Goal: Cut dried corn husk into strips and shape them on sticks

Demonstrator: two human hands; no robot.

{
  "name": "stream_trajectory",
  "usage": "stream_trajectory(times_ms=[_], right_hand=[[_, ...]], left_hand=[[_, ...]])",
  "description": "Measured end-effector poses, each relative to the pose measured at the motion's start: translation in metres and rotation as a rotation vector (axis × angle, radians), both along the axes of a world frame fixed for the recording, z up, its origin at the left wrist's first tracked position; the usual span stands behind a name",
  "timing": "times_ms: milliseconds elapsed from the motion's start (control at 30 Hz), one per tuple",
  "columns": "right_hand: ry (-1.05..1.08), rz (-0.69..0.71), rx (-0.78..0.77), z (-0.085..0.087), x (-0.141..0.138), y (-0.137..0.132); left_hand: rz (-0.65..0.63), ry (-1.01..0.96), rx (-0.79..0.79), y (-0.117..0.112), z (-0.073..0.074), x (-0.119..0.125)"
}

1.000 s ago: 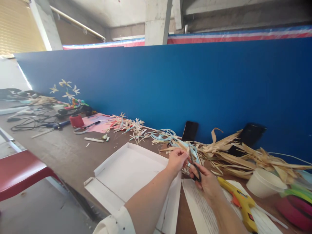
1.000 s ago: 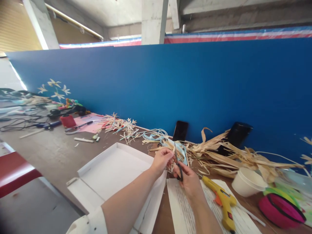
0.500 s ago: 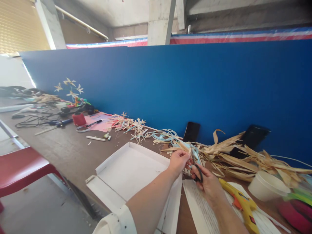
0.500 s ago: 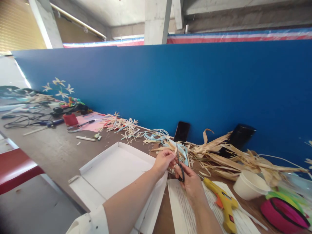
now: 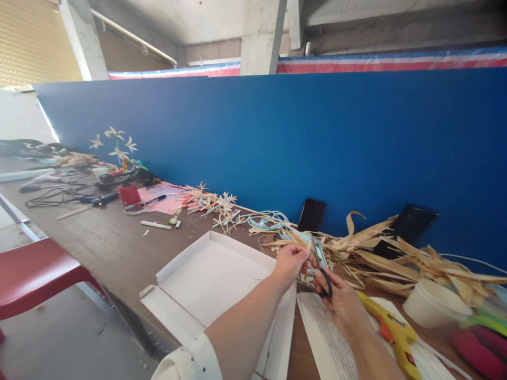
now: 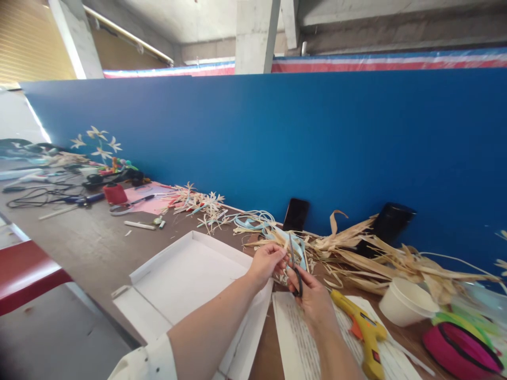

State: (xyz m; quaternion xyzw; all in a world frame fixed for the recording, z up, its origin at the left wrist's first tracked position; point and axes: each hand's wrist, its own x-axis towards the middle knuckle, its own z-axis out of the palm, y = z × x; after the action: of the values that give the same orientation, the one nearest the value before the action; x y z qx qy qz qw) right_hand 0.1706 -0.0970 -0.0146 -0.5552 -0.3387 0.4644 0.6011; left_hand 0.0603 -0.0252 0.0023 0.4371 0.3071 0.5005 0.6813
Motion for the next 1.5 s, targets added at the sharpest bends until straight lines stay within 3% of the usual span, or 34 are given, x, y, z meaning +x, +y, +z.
stream_trajectory(times_ms=[300,600,900,1067,1500], right_hand=[[0.089,-0.126,0.171,-0.001,0.008,0.005],[0.025,-0.070,0.036,0.003,0.009,-0.001],[-0.027,0.012,0.006,0.003,0.010,-0.004],[-0.027,0.064,0.009,0.004,0.011,-0.006],[-0.003,0.007,0.025,0.006,0.010,-0.005]], left_hand=[[-0.139,0.076,0.024,0.000,-0.002,0.001],[-0.070,0.077,0.036,0.003,-0.002,-0.002],[-0.020,0.075,0.071,0.012,-0.006,-0.005],[-0.053,0.123,0.093,0.015,-0.007,-0.009],[-0.069,0.176,0.022,0.011,-0.002,-0.009]])
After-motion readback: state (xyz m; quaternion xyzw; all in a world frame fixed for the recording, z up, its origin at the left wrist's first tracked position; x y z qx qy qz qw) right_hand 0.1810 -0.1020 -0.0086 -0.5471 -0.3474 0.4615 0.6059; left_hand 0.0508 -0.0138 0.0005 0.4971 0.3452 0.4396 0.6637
